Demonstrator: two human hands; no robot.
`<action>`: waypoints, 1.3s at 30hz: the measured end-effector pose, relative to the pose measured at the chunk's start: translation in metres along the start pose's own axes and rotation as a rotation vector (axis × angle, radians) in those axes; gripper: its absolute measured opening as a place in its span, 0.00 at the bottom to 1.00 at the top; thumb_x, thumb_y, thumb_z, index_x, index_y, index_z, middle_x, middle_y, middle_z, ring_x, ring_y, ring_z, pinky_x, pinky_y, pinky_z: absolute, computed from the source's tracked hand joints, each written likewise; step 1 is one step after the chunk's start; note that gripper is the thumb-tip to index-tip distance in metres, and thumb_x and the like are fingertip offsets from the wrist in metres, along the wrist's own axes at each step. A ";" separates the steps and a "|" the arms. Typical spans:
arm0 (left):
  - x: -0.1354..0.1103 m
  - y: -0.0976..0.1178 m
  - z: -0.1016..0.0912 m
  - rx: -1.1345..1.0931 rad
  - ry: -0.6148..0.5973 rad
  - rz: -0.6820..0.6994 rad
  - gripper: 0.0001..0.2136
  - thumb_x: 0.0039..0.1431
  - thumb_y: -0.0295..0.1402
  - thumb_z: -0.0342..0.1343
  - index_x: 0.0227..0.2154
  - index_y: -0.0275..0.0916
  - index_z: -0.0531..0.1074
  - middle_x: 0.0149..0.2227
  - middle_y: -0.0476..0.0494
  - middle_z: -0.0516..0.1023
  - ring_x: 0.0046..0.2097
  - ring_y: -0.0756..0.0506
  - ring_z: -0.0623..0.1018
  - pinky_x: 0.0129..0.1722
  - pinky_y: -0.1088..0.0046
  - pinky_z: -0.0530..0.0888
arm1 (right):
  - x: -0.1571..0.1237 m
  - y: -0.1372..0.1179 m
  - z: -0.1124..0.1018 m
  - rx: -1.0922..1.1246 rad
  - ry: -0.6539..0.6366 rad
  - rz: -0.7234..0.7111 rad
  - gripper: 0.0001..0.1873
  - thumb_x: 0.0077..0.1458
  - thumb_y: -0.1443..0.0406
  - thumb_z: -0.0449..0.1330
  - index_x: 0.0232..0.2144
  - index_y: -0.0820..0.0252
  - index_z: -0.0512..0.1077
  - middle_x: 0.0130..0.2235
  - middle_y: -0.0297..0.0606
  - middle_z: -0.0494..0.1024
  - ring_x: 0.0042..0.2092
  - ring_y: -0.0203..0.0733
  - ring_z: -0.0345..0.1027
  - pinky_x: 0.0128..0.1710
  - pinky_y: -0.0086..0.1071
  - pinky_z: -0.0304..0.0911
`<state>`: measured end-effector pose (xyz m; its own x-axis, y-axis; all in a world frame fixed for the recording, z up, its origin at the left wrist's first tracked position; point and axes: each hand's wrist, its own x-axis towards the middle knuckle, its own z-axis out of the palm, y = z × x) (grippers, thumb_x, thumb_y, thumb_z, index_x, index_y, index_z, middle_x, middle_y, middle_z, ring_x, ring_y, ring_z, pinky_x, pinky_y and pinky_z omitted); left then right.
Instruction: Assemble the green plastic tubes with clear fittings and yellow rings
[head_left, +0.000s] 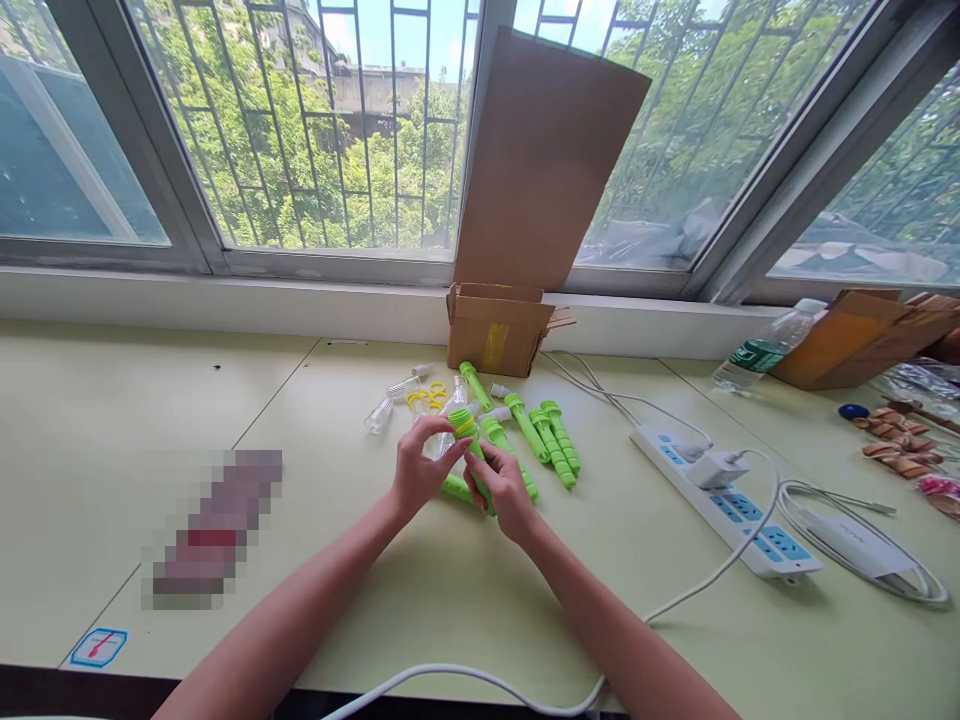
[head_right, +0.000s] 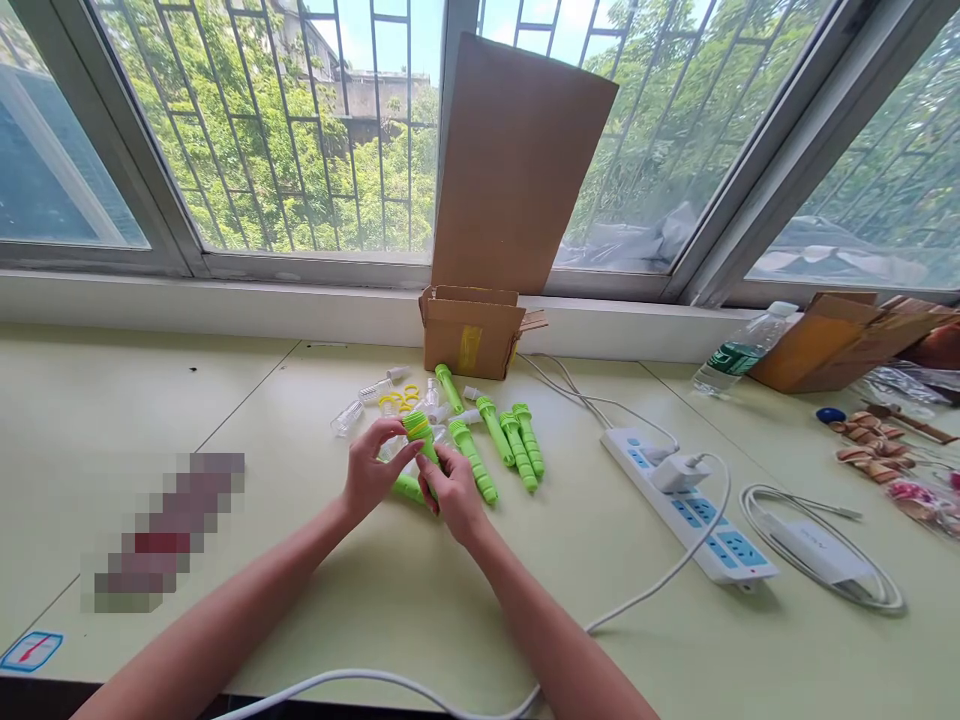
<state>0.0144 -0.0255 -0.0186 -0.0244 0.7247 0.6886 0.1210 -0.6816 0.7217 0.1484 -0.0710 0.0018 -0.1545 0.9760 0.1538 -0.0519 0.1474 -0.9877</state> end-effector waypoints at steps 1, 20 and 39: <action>0.000 0.000 0.000 -0.007 -0.002 -0.005 0.10 0.49 0.35 0.63 0.33 0.38 0.71 0.37 0.43 0.77 0.40 0.45 0.78 0.43 0.63 0.77 | 0.000 0.000 0.000 0.017 -0.015 0.006 0.15 0.56 0.53 0.56 0.27 0.59 0.64 0.18 0.26 0.62 0.15 0.29 0.51 0.14 0.26 0.45; 0.001 0.008 0.000 0.071 0.075 0.101 0.08 0.49 0.31 0.64 0.32 0.38 0.71 0.37 0.43 0.77 0.41 0.45 0.78 0.42 0.64 0.76 | 0.003 0.007 -0.003 -0.452 0.180 -0.257 0.12 0.56 0.58 0.57 0.37 0.60 0.71 0.32 0.38 0.74 0.33 0.41 0.66 0.33 0.31 0.61; -0.003 0.002 0.002 -0.007 0.031 0.020 0.11 0.50 0.33 0.63 0.36 0.38 0.70 0.35 0.46 0.77 0.37 0.47 0.78 0.42 0.66 0.78 | 0.002 0.004 -0.001 -0.085 -0.006 -0.036 0.15 0.56 0.54 0.56 0.27 0.58 0.65 0.18 0.27 0.63 0.15 0.30 0.53 0.14 0.26 0.49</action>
<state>0.0165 -0.0290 -0.0197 -0.0524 0.7078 0.7045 0.1148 -0.6965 0.7083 0.1491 -0.0687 -0.0022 -0.1597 0.9690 0.1887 0.0264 0.1953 -0.9804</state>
